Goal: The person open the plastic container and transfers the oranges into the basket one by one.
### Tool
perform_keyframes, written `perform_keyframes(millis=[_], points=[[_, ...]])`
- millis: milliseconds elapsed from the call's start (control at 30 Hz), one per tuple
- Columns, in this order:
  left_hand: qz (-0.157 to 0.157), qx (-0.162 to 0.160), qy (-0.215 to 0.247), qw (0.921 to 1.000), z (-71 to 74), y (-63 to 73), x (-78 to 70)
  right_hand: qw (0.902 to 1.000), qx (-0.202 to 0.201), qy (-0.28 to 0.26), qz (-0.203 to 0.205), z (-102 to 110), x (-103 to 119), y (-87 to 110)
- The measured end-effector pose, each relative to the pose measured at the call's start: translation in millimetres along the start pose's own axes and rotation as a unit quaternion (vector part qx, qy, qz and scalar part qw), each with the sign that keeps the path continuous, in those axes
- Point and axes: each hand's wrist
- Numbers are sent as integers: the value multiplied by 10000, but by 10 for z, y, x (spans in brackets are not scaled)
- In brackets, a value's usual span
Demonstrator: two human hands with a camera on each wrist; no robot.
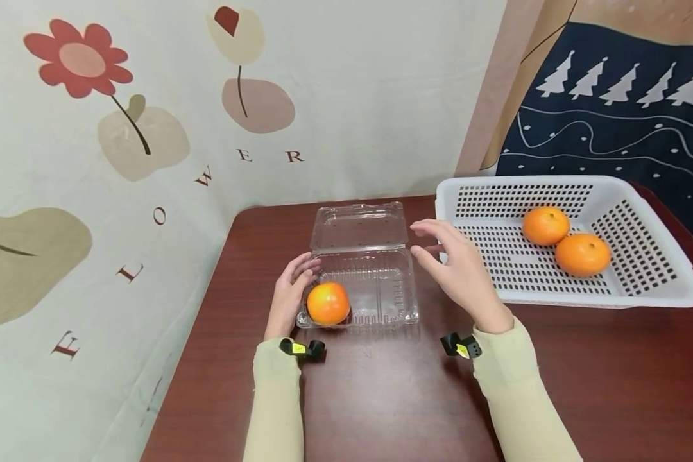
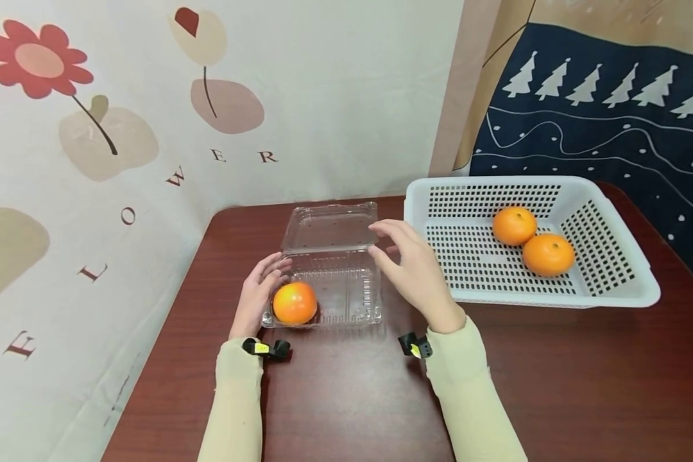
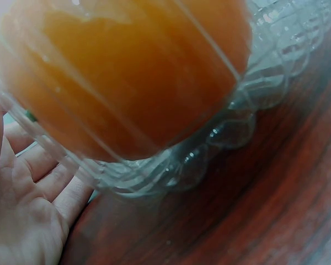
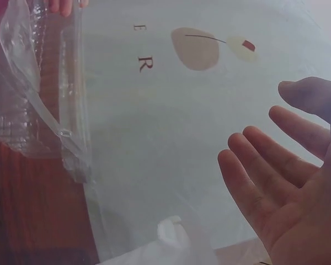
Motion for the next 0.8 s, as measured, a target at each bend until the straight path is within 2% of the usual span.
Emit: perform_keyframes(millis=[633,800], points=[[-33,14,46,10000,-13,-18,30,9994,95,-307,-131,-111,44,-7],[-25,0,26,10000,5,-15,36,9991,244,-350,-76,-180,48,-3]])
Point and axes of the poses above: each hand's wrist, its own y-axis away from the middle knuckle, its own z-axis out of the back of the hand, x = y × z, and after that the axes turned 2 degrees about -x, right-handed
